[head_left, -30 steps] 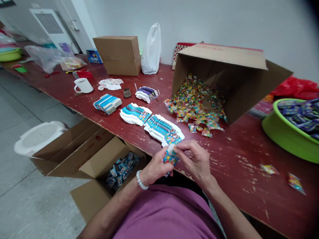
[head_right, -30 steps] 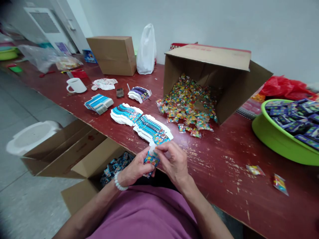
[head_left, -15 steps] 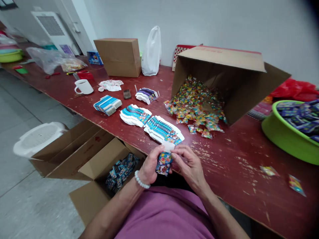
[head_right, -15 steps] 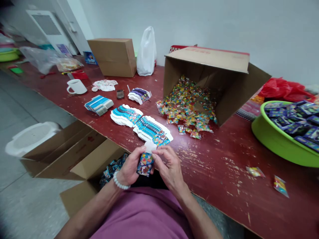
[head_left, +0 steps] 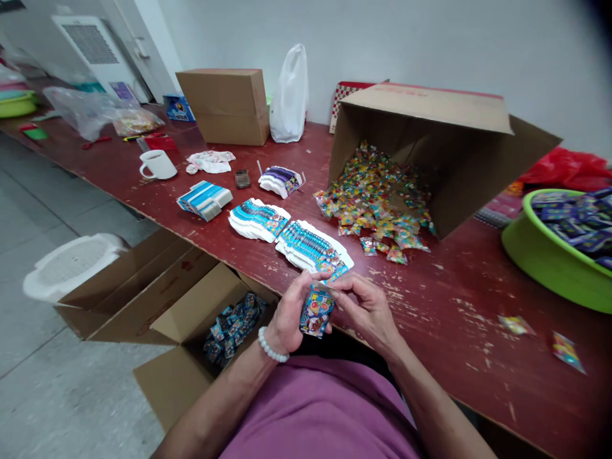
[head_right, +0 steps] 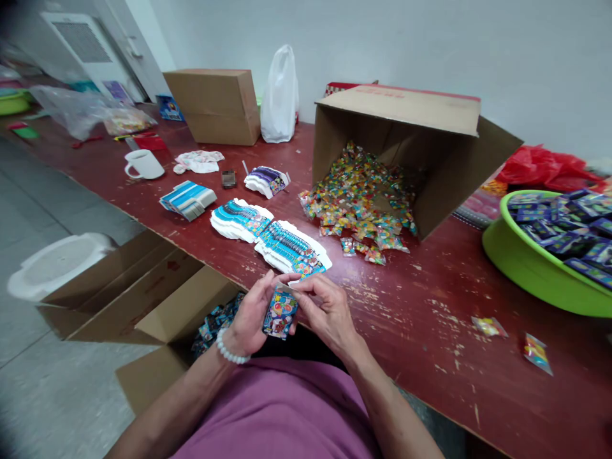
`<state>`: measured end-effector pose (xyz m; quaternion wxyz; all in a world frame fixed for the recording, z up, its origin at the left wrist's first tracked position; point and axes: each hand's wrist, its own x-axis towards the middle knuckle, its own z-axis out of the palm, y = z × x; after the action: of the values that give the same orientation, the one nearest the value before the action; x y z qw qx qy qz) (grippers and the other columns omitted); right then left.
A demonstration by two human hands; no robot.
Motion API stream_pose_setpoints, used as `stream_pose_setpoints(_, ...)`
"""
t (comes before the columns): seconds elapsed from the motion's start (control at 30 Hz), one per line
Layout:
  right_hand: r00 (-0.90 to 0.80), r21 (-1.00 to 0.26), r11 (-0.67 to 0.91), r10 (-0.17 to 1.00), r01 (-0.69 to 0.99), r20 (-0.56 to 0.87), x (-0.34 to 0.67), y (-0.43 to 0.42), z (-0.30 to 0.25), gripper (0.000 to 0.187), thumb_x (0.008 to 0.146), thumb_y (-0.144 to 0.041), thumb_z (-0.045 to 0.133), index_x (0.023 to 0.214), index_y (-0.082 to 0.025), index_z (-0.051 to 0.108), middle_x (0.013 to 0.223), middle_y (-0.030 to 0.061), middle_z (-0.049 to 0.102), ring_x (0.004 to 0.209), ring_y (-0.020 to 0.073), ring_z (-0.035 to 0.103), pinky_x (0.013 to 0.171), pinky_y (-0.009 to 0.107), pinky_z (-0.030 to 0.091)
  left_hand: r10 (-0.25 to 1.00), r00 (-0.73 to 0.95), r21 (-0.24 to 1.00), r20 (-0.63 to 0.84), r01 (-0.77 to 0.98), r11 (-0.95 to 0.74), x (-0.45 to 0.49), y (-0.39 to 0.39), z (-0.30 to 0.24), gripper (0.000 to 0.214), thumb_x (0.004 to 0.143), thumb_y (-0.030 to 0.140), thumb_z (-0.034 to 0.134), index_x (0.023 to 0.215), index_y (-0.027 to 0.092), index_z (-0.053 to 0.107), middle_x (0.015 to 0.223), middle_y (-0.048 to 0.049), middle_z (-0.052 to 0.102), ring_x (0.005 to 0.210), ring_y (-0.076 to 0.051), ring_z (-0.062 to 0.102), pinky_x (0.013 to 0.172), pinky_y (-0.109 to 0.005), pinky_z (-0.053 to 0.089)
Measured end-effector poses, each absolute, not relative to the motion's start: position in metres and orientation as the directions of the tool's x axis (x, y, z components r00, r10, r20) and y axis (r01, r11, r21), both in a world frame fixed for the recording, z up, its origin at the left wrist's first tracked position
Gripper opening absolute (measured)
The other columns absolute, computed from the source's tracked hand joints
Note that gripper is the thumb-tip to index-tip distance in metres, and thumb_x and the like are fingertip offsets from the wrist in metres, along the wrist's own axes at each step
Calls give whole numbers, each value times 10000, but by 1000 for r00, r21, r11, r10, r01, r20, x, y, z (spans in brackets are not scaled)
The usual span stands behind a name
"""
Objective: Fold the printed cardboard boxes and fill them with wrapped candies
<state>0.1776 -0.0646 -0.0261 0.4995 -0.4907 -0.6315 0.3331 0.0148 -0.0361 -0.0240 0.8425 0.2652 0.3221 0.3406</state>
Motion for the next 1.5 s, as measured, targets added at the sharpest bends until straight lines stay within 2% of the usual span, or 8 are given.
stream_pose_setpoints(0.17,-233,-808,436,899,397,370,185,-63,-15,182,955,-291,532,957,-227,702,985,64,698,926,193,653,849,342,509,690,617,631,-380,-373,681,14,-31,-29,422,878,434,553,1201,167,608,718,-27,675,432,-140,602,394,-254,508)
stream_pose_setpoints(0.33,-74,-901,241,970,360,230,177,-61,-18,104,875,-301,653,888,-207,693,888,39,704,820,185,667,754,320,537,825,475,819,-305,-311,482,19,-37,-25,428,860,428,598,1220,197,612,865,-33,684,509,-118,602,420,-219,488)
stream_pose_setpoints(0.6,-106,-975,-113,990,-194,-94,169,-62,-7,245,775,-414,740,755,-184,658,863,48,723,606,178,671,500,315,571,710,615,768,-342,-253,589,18,-36,-25,692,897,664,377,1327,161,578,759,-80,702,460,-139,581,406,-235,463)
stream_pose_setpoints(0.9,-162,-839,401,916,366,368,169,-70,-22,130,899,-289,627,1006,-239,683,1084,73,673,1031,218,641,923,393,511,686,606,629,-403,-361,689,15,-30,-31,398,798,320,585,1159,176,669,777,-34,691,491,-127,597,444,-232,487)
stream_pose_setpoints(1.1,-252,-581,460,879,672,404,156,-76,-40,931,672,-446,810,1448,-221,346,1404,175,477,1240,359,475,974,533,447,710,544,551,-448,-457,698,18,-20,-33,336,835,324,582,1122,170,663,903,-47,717,585,-138,638,477,-236,495)
stream_pose_setpoints(1.17,-259,-498,445,879,744,399,154,-75,-43,980,656,-378,804,1476,-206,296,1417,186,467,1229,384,468,963,557,433,728,521,530,-446,-501,684,21,-21,-36,320,852,344,596,1100,154,666,889,-50,721,654,-155,663,539,-247,516)
stream_pose_setpoints(1.33,-289,-433,507,831,746,475,151,-70,-54,788,672,-262,718,1393,-186,411,1277,180,559,1127,367,530,931,541,445,778,451,516,-438,-582,628,26,-35,-53,340,882,429,572,973,117,672,862,-76,716,816,-194,679,744,-290,536)
stream_pose_setpoints(1.5,-385,-628,538,843,562,377,151,-65,-50,727,738,-426,746,1362,-224,434,1249,137,587,1106,317,577,924,477,487,862,355,720,-361,-481,500,0,-45,-61,373,788,448,696,1026,174,611,766,-9,653,619,-131,624,580,-232,485)
